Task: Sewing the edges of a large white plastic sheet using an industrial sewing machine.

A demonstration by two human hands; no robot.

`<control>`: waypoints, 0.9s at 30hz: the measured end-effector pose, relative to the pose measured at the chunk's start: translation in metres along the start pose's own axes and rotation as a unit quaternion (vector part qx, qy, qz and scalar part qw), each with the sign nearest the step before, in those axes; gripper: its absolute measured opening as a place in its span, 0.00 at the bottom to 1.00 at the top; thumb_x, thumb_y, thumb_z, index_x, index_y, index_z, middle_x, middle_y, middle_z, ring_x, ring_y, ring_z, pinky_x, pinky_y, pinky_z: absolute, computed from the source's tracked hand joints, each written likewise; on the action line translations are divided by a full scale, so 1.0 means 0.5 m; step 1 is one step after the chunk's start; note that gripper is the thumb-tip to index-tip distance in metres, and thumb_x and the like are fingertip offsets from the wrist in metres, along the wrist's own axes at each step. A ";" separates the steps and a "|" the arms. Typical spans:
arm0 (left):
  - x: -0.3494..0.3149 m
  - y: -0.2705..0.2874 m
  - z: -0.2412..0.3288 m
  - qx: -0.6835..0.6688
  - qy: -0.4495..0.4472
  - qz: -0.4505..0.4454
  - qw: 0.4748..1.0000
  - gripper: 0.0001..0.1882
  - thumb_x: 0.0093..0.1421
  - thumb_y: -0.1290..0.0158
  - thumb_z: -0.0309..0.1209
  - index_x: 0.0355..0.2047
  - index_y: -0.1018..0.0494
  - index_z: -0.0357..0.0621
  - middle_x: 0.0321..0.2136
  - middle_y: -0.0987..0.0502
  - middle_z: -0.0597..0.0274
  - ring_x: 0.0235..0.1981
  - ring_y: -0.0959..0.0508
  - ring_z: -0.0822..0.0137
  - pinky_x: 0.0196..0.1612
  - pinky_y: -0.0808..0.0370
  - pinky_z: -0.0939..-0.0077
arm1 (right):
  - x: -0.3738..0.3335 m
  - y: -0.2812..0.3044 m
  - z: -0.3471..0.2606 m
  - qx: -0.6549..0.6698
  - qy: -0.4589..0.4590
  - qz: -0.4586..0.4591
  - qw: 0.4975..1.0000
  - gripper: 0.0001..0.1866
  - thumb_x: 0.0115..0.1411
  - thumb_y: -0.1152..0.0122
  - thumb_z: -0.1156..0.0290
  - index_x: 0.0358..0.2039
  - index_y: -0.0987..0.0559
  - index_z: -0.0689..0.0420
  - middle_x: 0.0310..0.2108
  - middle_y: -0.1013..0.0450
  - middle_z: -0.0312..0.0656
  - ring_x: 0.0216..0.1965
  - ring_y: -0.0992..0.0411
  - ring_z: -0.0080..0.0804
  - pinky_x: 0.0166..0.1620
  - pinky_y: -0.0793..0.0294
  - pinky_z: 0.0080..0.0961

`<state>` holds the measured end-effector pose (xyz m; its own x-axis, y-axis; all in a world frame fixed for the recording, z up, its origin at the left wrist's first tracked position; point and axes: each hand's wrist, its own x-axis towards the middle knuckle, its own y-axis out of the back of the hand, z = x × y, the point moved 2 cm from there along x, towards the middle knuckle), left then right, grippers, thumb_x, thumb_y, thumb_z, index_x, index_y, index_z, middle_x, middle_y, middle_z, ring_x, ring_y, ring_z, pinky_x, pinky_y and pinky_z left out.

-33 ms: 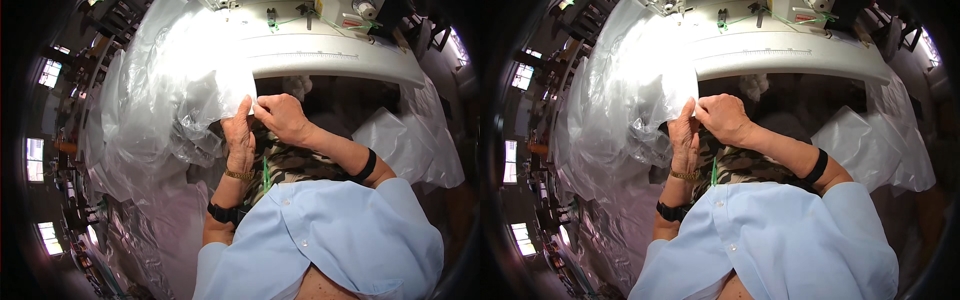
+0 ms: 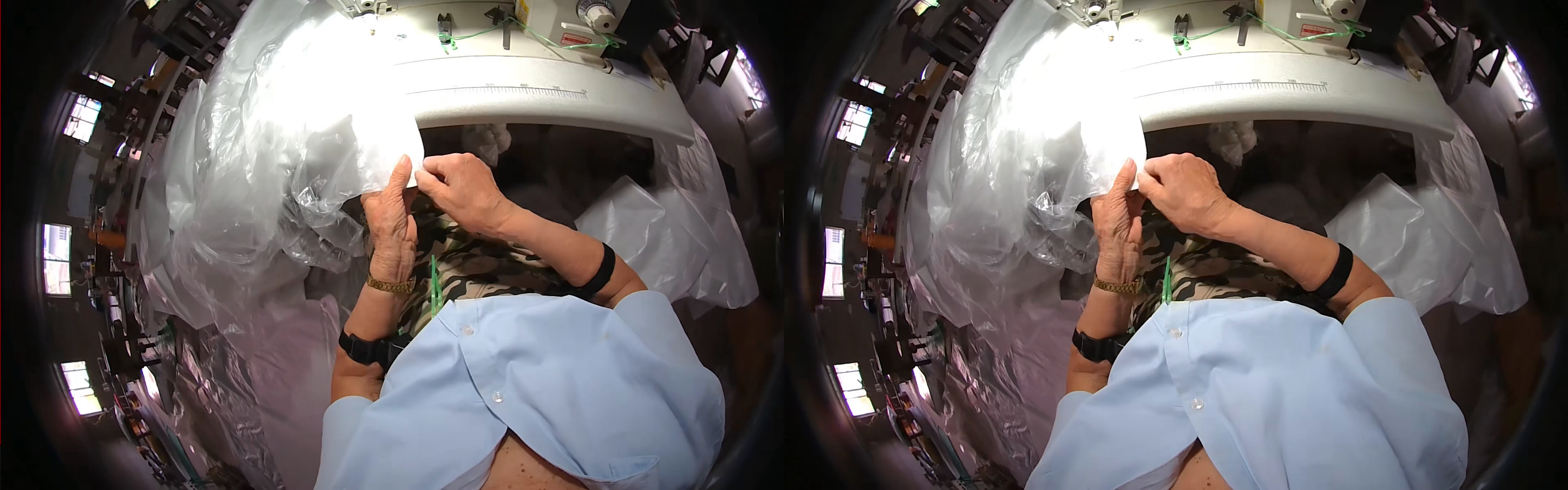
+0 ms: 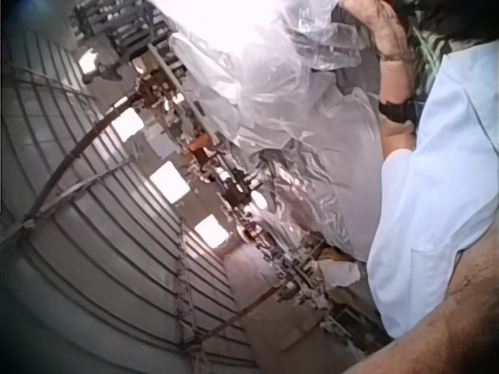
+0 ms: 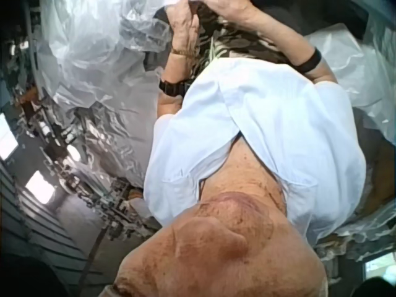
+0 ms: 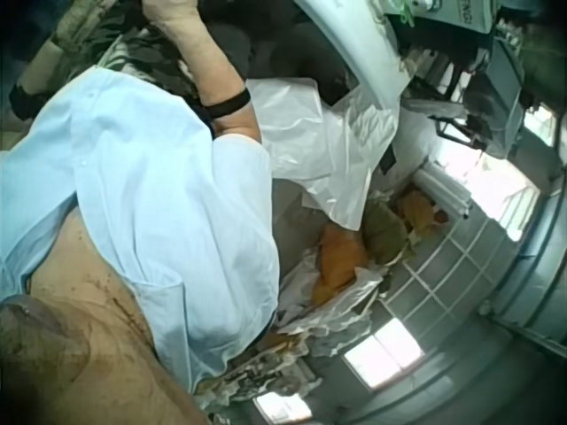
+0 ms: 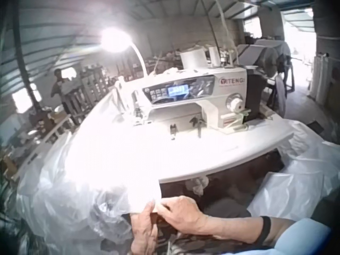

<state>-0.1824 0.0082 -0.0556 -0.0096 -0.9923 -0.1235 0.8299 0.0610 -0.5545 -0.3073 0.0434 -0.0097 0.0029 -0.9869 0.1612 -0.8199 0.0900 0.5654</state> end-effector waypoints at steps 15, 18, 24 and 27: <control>0.014 0.051 0.003 0.003 0.033 -0.016 0.999 0.13 0.65 0.43 0.32 0.44 0.26 0.34 0.38 0.21 0.58 0.28 0.25 0.72 0.30 0.24 0.79 | 0.011 -0.031 0.044 0.281 -0.114 -0.085 0.949 0.26 0.67 0.45 0.53 0.25 0.20 0.65 0.17 0.27 0.37 0.18 0.29 0.19 0.23 0.27 0.17; 0.017 0.058 0.002 0.001 0.030 0.000 1.000 0.13 0.65 0.43 0.33 0.43 0.25 0.34 0.36 0.21 0.58 0.26 0.26 0.73 0.30 0.24 0.80 | 0.017 -0.046 0.061 0.369 -0.120 -0.064 0.919 0.25 0.69 0.47 0.52 0.27 0.20 0.63 0.17 0.28 0.35 0.18 0.31 0.17 0.23 0.29 0.15; 0.015 0.060 0.004 -0.016 -0.002 0.010 1.000 0.13 0.65 0.43 0.37 0.42 0.23 0.38 0.35 0.19 0.65 0.32 0.21 0.76 0.30 0.25 0.84 | 0.018 -0.057 0.071 0.394 -0.102 -0.067 0.911 0.24 0.70 0.48 0.55 0.24 0.23 0.61 0.17 0.29 0.33 0.19 0.31 0.15 0.23 0.30 0.14; 0.016 0.055 0.009 0.001 -0.006 0.044 0.999 0.14 0.67 0.45 0.38 0.39 0.24 0.36 0.32 0.20 0.61 0.27 0.24 0.73 0.27 0.26 0.81 | 0.015 -0.046 0.065 0.377 -0.095 -0.077 0.918 0.21 0.70 0.47 0.56 0.26 0.24 0.59 0.17 0.30 0.32 0.19 0.32 0.14 0.24 0.30 0.12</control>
<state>-0.1570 0.0014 -0.0680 0.0712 -0.9843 -0.1617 0.8279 0.1487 -0.5408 -0.3069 0.0299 -0.0477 0.1109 -0.9921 -0.0592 -0.9815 -0.1000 -0.1634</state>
